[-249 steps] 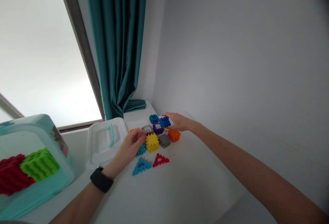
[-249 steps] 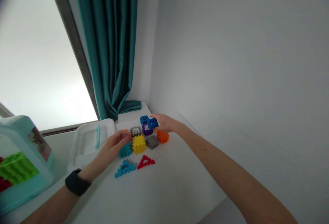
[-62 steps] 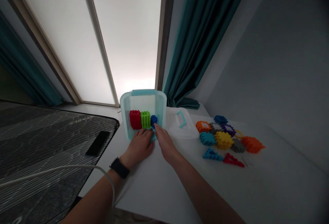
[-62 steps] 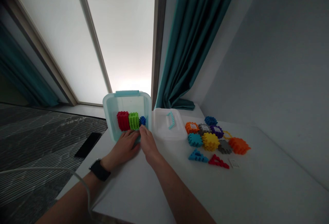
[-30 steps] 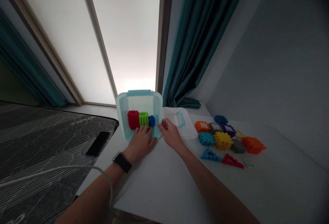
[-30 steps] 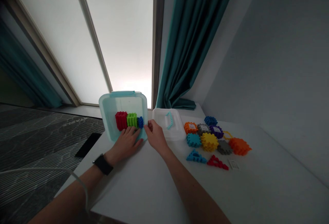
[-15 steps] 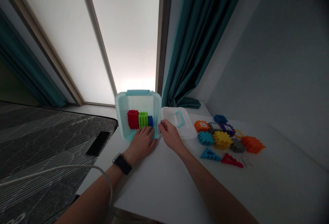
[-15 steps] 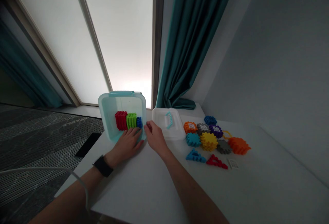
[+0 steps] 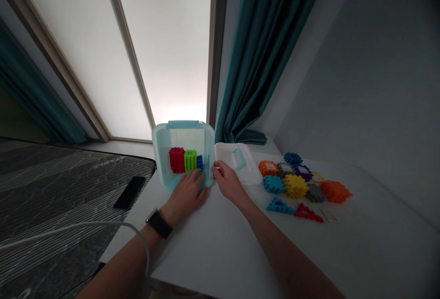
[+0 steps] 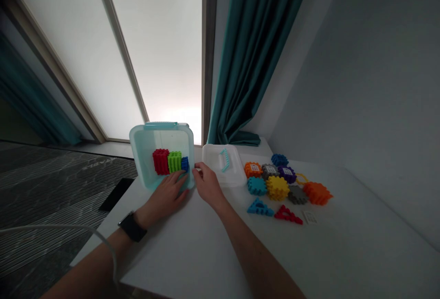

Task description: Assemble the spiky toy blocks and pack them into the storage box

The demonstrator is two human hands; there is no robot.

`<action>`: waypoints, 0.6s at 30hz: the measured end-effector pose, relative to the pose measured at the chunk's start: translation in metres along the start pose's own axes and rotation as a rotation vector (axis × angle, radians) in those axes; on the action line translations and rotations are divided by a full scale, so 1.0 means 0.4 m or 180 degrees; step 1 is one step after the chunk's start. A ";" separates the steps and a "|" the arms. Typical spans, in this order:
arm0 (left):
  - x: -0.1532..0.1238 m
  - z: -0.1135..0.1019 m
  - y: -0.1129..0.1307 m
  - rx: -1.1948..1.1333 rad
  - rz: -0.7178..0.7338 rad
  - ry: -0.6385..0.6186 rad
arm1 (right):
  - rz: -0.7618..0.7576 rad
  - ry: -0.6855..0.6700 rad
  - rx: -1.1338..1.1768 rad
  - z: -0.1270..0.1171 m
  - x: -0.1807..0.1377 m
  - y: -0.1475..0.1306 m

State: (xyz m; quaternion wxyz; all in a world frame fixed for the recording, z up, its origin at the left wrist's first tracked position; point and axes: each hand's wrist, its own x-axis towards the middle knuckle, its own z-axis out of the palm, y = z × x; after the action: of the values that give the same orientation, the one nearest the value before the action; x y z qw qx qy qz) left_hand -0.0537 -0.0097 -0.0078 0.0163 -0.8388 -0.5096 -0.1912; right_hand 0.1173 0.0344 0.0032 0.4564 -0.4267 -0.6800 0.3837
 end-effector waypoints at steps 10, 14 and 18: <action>0.007 -0.062 0.053 0.0055 0.0158 0.0413 | 0.0031 0.0077 0.0267 -0.047 -0.064 -0.011; 0.014 -0.071 0.087 -0.0100 0.0411 0.0622 | 0.0051 -0.0004 0.0188 -0.091 -0.118 -0.015; 0.034 -0.061 0.135 -0.0436 0.0851 0.0448 | 0.0031 0.0072 -0.0128 -0.144 -0.169 -0.022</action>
State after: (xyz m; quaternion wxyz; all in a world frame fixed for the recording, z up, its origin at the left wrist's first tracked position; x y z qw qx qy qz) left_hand -0.0092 -0.0295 0.0284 0.0201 -0.8828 -0.3768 -0.2798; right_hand 0.1847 -0.0240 0.0078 0.4535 -0.4435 -0.6803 0.3673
